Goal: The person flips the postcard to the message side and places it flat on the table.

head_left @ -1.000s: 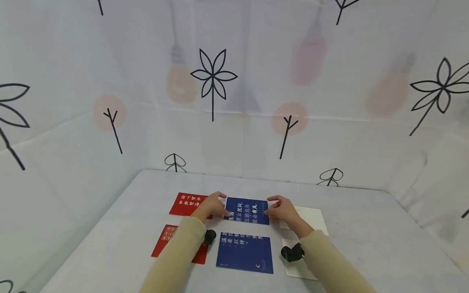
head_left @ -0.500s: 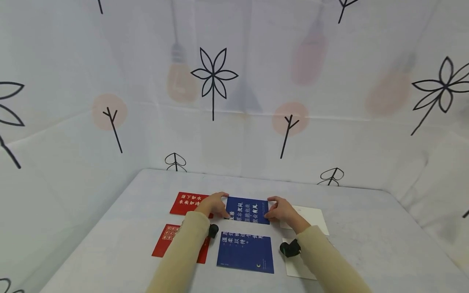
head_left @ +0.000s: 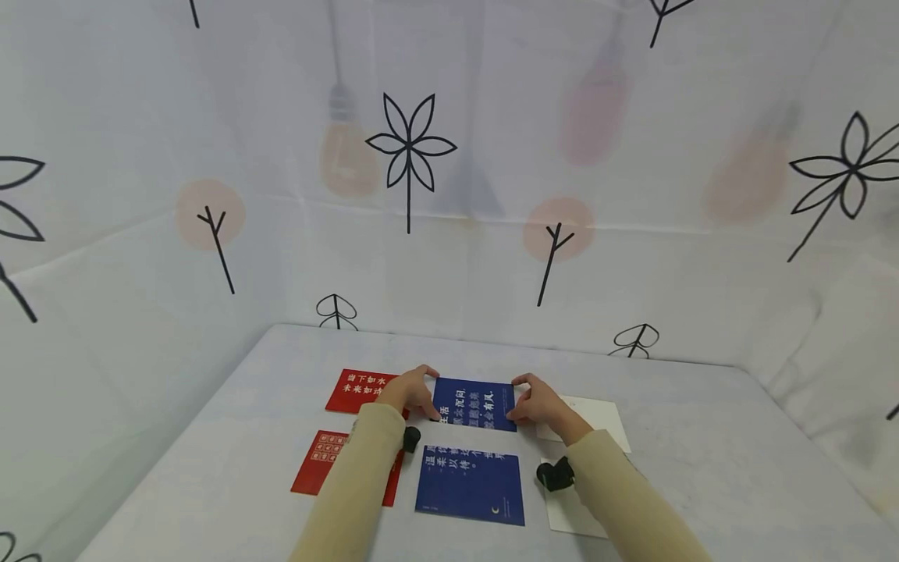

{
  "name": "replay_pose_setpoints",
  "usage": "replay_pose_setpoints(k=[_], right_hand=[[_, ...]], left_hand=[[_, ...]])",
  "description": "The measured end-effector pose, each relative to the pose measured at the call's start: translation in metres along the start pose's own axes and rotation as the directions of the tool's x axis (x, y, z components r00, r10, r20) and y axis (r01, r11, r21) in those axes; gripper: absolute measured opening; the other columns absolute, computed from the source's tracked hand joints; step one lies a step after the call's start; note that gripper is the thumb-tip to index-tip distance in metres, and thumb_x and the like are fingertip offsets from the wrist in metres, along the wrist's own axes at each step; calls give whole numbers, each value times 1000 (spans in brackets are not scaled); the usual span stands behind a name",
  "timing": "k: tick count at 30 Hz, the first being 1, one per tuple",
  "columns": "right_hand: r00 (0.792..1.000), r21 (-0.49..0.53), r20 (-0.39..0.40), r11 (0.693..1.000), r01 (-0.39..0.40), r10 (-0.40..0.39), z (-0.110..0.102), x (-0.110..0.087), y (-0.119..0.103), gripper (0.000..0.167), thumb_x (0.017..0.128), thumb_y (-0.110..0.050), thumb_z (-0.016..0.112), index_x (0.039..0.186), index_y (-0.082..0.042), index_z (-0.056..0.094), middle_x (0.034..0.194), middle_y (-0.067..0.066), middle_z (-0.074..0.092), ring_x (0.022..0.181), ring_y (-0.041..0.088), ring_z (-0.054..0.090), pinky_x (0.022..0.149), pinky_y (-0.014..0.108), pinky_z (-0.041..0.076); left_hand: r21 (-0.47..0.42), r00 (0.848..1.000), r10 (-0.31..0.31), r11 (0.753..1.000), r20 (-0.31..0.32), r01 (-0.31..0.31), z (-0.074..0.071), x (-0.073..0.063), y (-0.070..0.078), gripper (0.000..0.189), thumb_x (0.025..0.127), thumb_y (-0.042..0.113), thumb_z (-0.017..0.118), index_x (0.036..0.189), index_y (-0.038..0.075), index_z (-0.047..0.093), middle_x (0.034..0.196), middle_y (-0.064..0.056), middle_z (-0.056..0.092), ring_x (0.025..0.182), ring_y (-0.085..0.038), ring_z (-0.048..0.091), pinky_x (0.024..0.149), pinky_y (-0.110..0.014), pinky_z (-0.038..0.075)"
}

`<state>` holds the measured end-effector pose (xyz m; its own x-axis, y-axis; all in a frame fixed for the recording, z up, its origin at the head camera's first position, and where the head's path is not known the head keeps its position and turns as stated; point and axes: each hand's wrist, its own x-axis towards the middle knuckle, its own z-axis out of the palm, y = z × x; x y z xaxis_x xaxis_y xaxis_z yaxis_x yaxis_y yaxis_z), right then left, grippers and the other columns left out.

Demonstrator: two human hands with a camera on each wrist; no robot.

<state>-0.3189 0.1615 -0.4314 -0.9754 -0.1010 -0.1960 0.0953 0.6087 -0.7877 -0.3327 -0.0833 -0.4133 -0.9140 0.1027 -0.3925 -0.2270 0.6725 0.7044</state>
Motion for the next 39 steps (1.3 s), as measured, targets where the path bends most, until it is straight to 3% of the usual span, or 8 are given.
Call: replay_pose_setpoints(k=[7, 13, 19, 24, 30, 39], right_hand=[[1000, 98, -5, 995, 25, -25, 1, 0, 1, 67, 70, 12, 72, 124, -2, 35, 78, 11, 46, 61, 19, 52, 56, 30, 53], [998, 155, -18, 986, 68, -66, 1, -5, 0, 67, 68, 17, 71, 120, -2, 32, 76, 9, 45, 58, 19, 50, 55, 31, 53], [998, 174, -46, 984, 48, -41, 1, -8, -1, 64, 68, 14, 71, 119, 3, 35, 77, 11, 51, 57, 18, 55, 57, 31, 54], [997, 164, -69, 986, -11, 22, 4, -9, -2, 45, 74, 5, 69, 112, 6, 45, 83, 13, 56, 59, 16, 60, 59, 29, 53], [991, 205, -127, 979, -21, 48, 4, -8, -2, 22, 81, 2, 64, 101, 8, 55, 78, 14, 61, 57, 15, 61, 58, 28, 54], [989, 193, -142, 981, -21, 49, -1, -15, -4, 18, 85, -6, 64, 96, 9, 63, 76, 10, 63, 63, 15, 60, 61, 28, 55]], left_hand=[[-55, 999, 39, 998, -21, -40, 3, -4, 2, 80, 66, -5, 81, 130, 18, 38, 108, -16, 50, 86, -25, 53, 68, -32, 51], [-57, 992, 128, 990, -15, -129, 5, -5, -1, 84, 65, -8, 79, 131, 15, 32, 94, -13, 54, 81, -24, 55, 71, -34, 49], [-13, 980, 187, 982, -70, -188, 8, 3, -8, 73, 71, 0, 79, 130, 12, 38, 89, -8, 56, 77, -23, 55, 71, -35, 49], [-31, 977, 184, 982, -111, -188, 7, 3, -14, 61, 75, 5, 76, 126, 8, 43, 89, -8, 56, 75, -22, 56, 71, -33, 50], [-87, 976, 191, 976, -103, -200, 4, -2, -18, 31, 85, 7, 67, 112, 1, 52, 85, -9, 58, 68, -19, 58, 64, -28, 53], [-205, 984, 126, 967, -126, -150, 0, -9, -19, 21, 87, 11, 65, 104, -1, 60, 82, -10, 62, 68, -19, 61, 67, -28, 55]])
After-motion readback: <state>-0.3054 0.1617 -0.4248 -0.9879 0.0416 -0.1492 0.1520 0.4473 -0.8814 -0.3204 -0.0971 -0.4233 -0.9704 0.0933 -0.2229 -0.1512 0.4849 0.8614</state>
